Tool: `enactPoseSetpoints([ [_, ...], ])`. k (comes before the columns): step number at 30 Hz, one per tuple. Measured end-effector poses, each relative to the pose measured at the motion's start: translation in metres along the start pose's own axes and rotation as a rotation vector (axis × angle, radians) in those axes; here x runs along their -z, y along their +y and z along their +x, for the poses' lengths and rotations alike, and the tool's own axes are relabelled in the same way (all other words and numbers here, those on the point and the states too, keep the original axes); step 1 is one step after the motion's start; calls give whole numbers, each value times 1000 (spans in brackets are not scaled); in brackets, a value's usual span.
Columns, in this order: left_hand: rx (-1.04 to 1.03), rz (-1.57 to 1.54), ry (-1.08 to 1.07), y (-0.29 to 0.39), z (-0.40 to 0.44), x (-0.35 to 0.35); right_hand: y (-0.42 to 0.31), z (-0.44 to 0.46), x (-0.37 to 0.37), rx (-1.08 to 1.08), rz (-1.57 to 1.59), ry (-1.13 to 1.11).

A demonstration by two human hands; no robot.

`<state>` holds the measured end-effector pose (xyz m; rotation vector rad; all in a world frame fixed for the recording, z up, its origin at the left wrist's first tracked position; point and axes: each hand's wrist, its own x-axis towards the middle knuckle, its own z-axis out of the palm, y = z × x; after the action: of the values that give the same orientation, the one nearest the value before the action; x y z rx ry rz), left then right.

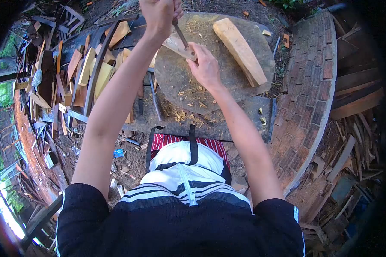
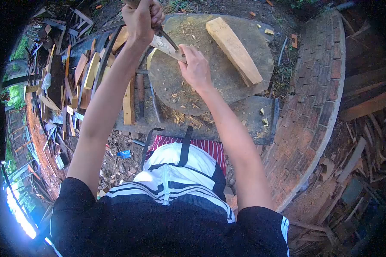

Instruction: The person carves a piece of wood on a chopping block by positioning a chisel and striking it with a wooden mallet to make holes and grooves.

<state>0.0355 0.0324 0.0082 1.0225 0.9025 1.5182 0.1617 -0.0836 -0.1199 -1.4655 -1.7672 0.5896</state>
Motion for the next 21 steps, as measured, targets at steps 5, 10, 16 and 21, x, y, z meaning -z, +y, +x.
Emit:
enactPoseSetpoints([
  [5, -2, 30, -57, -3, 3, -5, 3, 0, -3, 20, 31, 28],
  [10, -23, 91, -82, -3, 4, -5, 4, 0, -4, 15, 53, 1],
  [16, -14, 107, -68, 1, 2, -4, 4, 0, -5, 35, 16, 40],
  [21, -72, 50, -103, 2, -5, -6, 4, 0, -4, 1, 31, 26],
])
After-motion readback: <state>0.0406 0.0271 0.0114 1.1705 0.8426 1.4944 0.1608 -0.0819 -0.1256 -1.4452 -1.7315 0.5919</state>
